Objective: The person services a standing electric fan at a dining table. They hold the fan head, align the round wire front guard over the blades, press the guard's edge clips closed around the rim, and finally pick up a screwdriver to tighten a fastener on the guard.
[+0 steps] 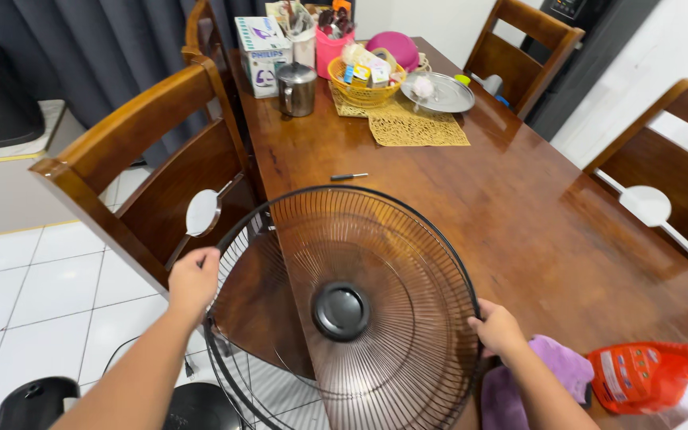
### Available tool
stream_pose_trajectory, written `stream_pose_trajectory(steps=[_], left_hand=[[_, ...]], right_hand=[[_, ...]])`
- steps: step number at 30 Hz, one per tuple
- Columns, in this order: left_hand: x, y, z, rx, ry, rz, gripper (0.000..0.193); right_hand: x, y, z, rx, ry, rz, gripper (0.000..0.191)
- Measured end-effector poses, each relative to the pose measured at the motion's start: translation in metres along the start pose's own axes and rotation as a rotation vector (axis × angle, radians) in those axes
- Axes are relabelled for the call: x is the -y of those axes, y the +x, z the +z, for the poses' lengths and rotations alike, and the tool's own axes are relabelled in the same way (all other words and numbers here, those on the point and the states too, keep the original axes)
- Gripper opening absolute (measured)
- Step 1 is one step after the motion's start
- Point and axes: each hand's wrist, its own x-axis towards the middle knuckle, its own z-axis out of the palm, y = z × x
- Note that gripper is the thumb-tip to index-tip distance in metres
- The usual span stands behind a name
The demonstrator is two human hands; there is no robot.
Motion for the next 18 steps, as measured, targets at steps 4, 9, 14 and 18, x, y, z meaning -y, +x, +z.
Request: stream_pose_trajectory(steps=[4,9,14,18], left_hand=[[-0.039,0.021,0.000,0.053,0.028,0.034,0.030],[-0.050,0.030,0.002,0.095,0.004,0.006,0.030],[-0.019,0.013,0.010,0.107,-0.218,-0.187,0.028],[-0.002,0.005,0.019,0.121,-0.343,-0.325,0.024]], right_hand=[[-0.013,0.009,0.010,0.058,0.163,0.040,0.042],[-0.018,0.019,0.009,0.108,0.138,0.082,0.037],[-0.022,0.032,-0.006,0.044,0.160,0.035,0.043],[-0.021,0.037,-0.020,0.049,0.173,-0.015,0.047]])
